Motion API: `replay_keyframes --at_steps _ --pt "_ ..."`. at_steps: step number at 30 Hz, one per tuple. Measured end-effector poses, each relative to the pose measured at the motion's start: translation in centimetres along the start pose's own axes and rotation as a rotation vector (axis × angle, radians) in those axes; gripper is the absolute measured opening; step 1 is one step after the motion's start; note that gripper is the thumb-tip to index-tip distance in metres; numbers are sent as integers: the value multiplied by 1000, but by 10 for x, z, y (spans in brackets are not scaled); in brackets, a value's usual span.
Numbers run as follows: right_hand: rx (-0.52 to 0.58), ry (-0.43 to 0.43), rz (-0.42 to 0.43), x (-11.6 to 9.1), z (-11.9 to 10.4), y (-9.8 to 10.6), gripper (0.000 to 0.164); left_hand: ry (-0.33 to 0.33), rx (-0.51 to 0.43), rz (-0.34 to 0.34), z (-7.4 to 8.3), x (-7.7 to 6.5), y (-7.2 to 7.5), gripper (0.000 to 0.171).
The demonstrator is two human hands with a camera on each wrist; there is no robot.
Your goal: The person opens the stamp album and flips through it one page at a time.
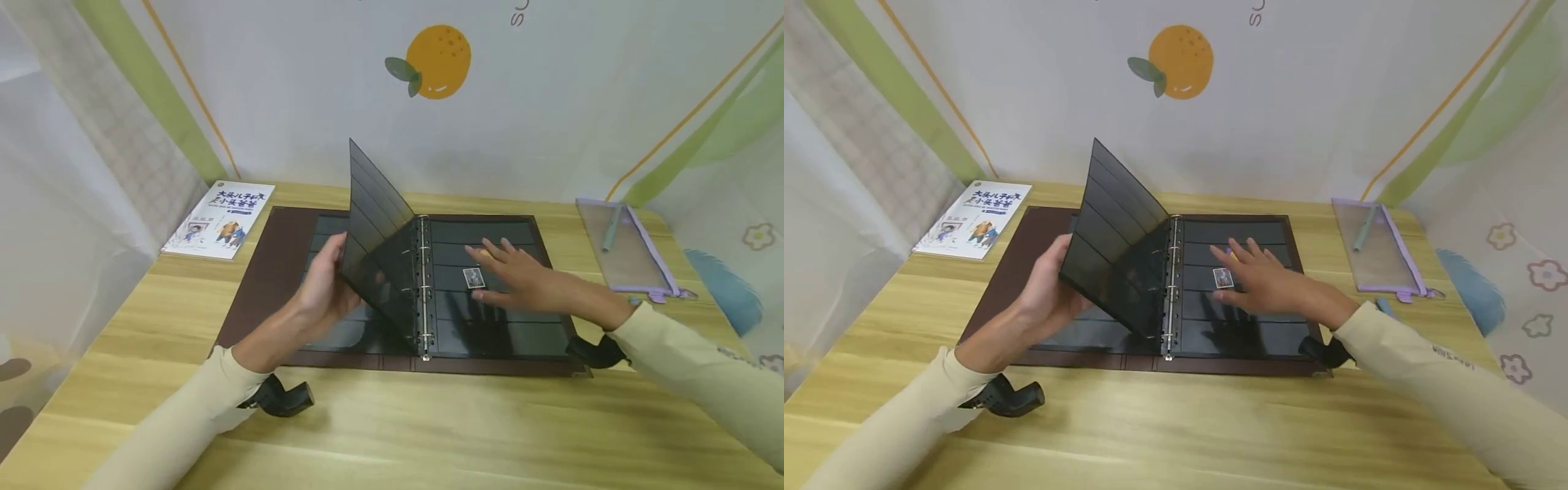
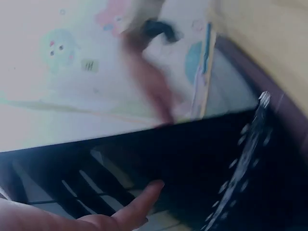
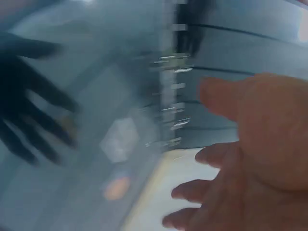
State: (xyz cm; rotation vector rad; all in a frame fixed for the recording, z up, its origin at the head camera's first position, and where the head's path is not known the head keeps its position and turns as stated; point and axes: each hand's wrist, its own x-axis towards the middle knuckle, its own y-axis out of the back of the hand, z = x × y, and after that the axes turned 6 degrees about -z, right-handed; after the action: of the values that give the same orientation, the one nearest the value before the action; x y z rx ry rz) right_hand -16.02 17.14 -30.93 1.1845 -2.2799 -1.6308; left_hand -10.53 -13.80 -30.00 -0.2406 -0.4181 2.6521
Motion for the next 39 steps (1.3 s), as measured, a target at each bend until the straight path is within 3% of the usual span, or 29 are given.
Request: replay_keyframes --at_steps 2,6,10,13,17,23,29,33,39 --pt "-37 -36 32 -8 18 -20 85 29 1 8 13 -1 6 49" --pt "-35 -46 46 -22 42 -44 90 84 99 32 36 -2 19 60" --pt "10 -36 -1 -27 50 -53 95 141 184 99 51 -2 29 59" --pt "31 -39 -24 -28 51 -55 96 176 194 93 54 -3 40 61" --pt "48 -39 -25 -28 51 -57 95 193 244 77 53 -4 56 60" --pt "57 -43 -23 -29 53 -61 96 205 422 178 41 -4 84 65" --pt "65 -42 -18 -29 53 -62 95 289 546 252 18 -5 107 70" --pt "67 -45 -15 -29 53 -63 95 338 768 293 5 -4 112 67" --pt "66 -38 -7 -30 53 -64 95 314 1215 309 -6 1 109 66"
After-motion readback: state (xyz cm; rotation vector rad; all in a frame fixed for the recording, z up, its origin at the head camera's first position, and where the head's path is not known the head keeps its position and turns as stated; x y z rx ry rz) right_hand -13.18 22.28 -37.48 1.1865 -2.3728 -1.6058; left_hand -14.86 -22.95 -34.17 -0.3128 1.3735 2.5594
